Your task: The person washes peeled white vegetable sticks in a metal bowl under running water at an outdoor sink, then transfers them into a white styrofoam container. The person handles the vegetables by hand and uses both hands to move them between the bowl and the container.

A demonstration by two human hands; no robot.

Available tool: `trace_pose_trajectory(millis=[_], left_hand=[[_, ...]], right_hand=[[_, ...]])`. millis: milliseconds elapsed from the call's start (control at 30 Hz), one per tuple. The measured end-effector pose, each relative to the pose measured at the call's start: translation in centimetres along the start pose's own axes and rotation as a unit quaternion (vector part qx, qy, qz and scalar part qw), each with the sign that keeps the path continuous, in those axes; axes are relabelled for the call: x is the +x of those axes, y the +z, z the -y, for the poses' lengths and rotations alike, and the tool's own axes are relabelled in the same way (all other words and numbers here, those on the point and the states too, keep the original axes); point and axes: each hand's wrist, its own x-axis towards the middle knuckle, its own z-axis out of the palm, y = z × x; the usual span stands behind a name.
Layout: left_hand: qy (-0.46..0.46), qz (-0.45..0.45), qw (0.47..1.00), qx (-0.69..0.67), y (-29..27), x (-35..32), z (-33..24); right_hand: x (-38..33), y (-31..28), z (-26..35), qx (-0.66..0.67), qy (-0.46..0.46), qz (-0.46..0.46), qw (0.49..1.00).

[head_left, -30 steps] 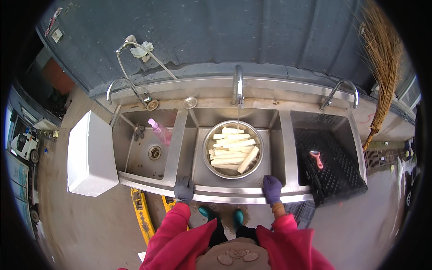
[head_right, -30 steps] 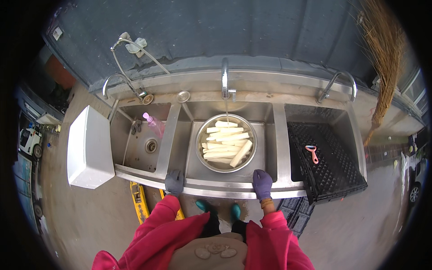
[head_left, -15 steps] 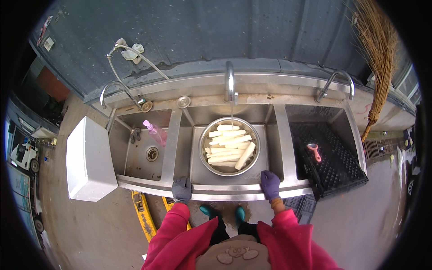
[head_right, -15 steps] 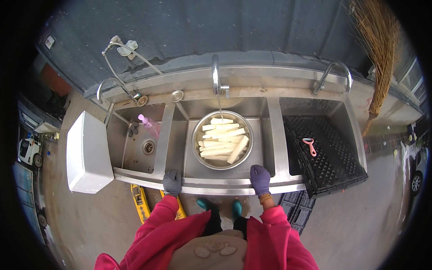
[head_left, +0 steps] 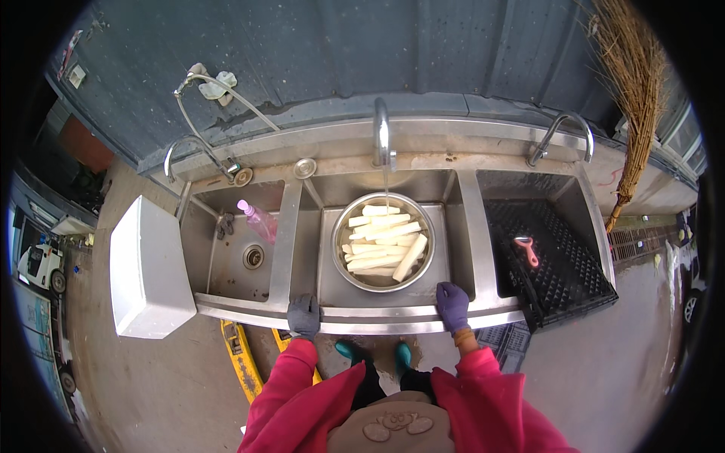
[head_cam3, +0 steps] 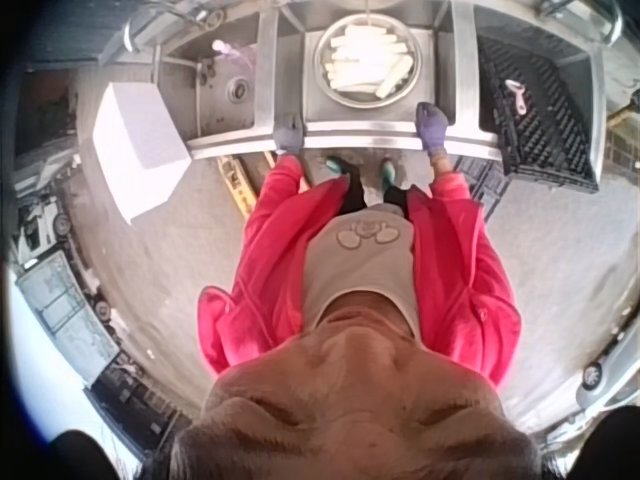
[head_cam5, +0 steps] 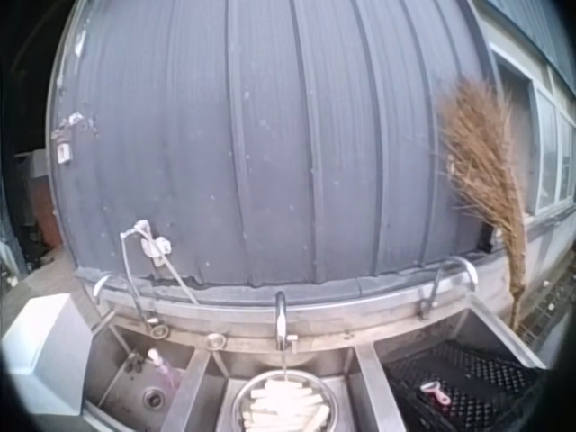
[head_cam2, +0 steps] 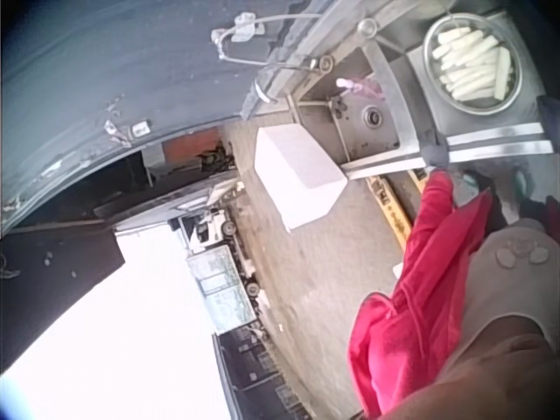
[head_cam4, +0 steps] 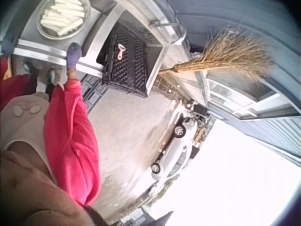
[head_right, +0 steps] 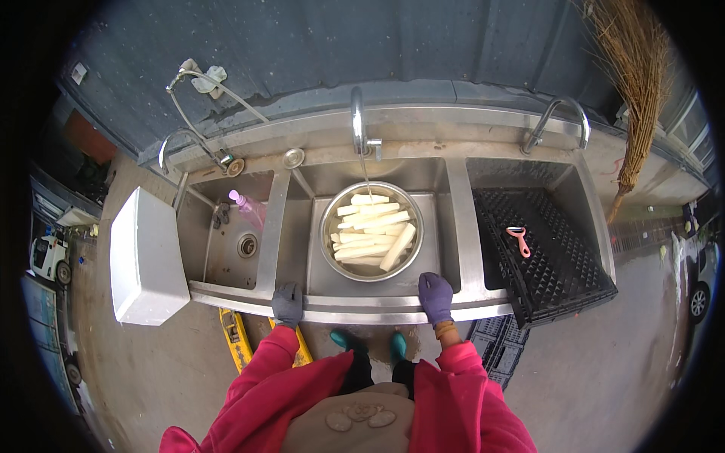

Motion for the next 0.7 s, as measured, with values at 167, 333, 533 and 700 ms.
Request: trace_pose_trajectory(millis=[167,333,533,700], left_hand=[[-0.003,0.004,1.000,0.000,0.09,-0.14,0.18],[-0.008,-0.003,1.000,-0.004,0.34,-0.22,0.50],[-0.016,0.005,1.000,0.010,0.41,-0.27,0.48],[-0.019,0.005,1.000,0.015,0.36,-0.22,0.45]], right_hand=[[-0.01,-0.01,0.05,0.002,0.011,0.006,1.000],[0.00,-0.08,0.13,0.011,0.018,0.010,1.000],[-0.03,-0.17,0.14,0.013,0.006,0.006,1.000],[0.00,-0.13,0.17,0.014,0.010,0.008,1.000]])
